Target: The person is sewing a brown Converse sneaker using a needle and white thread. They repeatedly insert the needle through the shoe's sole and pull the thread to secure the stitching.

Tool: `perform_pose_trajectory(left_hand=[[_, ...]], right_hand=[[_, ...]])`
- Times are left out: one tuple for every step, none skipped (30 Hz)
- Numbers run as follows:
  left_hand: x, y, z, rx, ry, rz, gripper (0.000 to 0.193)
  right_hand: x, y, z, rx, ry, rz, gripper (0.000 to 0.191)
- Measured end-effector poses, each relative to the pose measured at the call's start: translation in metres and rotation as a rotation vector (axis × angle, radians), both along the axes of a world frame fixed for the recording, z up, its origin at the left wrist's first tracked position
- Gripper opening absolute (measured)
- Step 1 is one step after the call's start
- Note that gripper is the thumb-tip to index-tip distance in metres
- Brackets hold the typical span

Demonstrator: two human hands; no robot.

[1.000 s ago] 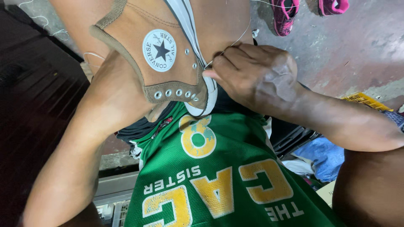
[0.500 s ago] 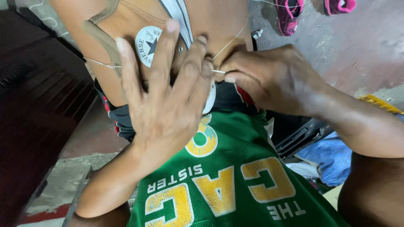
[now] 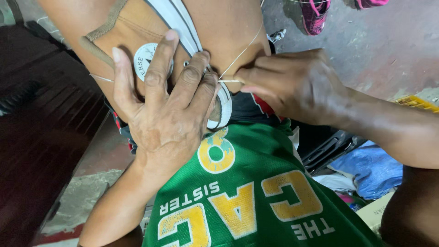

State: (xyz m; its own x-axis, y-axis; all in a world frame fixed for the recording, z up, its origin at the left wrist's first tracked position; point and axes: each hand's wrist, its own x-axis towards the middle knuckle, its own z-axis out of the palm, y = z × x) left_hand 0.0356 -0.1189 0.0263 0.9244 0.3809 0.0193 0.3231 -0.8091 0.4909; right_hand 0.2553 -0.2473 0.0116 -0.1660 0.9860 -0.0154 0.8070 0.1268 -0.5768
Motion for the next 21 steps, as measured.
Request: perform_pose_trajectory(left_hand=[[0.000,0.001,0.002,-0.013,0.002,0.005,0.021],[0.000,0.001,0.003,-0.023,0.011,0.014,0.021],[0.000,0.001,0.003,-0.030,0.011,0.018,0.021],[0.000,0.001,0.003,-0.035,0.007,0.021,0.021],[0.000,0.000,0.003,-0.031,-0.004,0.023,0.021],[0.000,-0.001,0.002,-0.029,-0.010,0.028,0.021],[-0.001,-0.002,0.002,-0.026,-0.013,0.035,0.021],[-0.001,-0.003,0.001,-0.030,-0.005,0.035,0.021],[-0.002,-0.003,0.000,-0.033,0.000,0.033,0.022],[-0.002,-0.004,-0.001,-0.039,0.003,0.030,0.022],[-0.002,-0.005,-0.002,-0.044,0.005,0.028,0.022],[-0.003,-0.005,-0.002,-0.052,0.008,0.027,0.022],[-0.003,-0.005,-0.003,-0.050,0.009,0.026,0.022],[-0.003,-0.005,-0.002,-0.047,0.010,0.025,0.023],[-0.003,-0.004,-0.003,-0.033,0.010,0.026,0.023],[-0.003,-0.004,-0.003,-0.033,0.013,0.029,0.023],[-0.003,-0.004,-0.003,-0.032,0.016,0.033,0.023],[-0.004,-0.004,-0.003,-0.045,0.013,0.032,0.022],[-0.004,-0.003,-0.004,-0.050,0.004,0.026,0.021],[-0.005,-0.003,-0.005,-0.054,-0.005,0.020,0.021],[-0.005,-0.003,-0.006,-0.052,-0.006,0.022,0.020]], right_hand=[[0.000,-0.001,0.005,0.084,-0.138,0.048,0.014],[0.001,-0.001,0.008,0.167,-0.277,0.092,0.016],[0.001,0.000,0.009,0.219,-0.327,0.125,0.017],[0.003,0.002,0.011,0.271,-0.381,0.157,0.019],[0.004,0.004,0.012,0.323,-0.431,0.190,0.021],[0.004,0.006,0.013,0.363,-0.463,0.200,0.020],[0.004,0.009,0.014,0.406,-0.490,0.212,0.021],[0.004,0.012,0.014,0.453,-0.518,0.225,0.021],[0.003,0.014,0.015,0.456,-0.531,0.242,0.020],[0.004,0.015,0.015,0.457,-0.545,0.257,0.020],[0.004,0.015,0.016,0.457,-0.558,0.272,0.019],[0.004,0.015,0.015,0.434,-0.572,0.289,0.017],[0.005,0.013,0.014,0.412,-0.588,0.306,0.014],[0.006,0.011,0.012,0.391,-0.605,0.322,0.012],[0.007,0.008,0.009,0.105,-0.435,0.253,0.014],[0.007,0.005,0.003,-0.178,-0.258,0.181,0.017],[0.008,0.002,-0.003,-0.459,-0.076,0.104,0.020],[0.012,0.001,-0.009,-0.569,0.185,0.060,0.016],[0.018,0.000,-0.014,-0.739,0.467,-0.013,0.016],[0.021,0.000,-0.020,-0.959,0.734,-0.106,0.016],[0.023,0.001,-0.025,-1.096,0.890,-0.159,0.016]])
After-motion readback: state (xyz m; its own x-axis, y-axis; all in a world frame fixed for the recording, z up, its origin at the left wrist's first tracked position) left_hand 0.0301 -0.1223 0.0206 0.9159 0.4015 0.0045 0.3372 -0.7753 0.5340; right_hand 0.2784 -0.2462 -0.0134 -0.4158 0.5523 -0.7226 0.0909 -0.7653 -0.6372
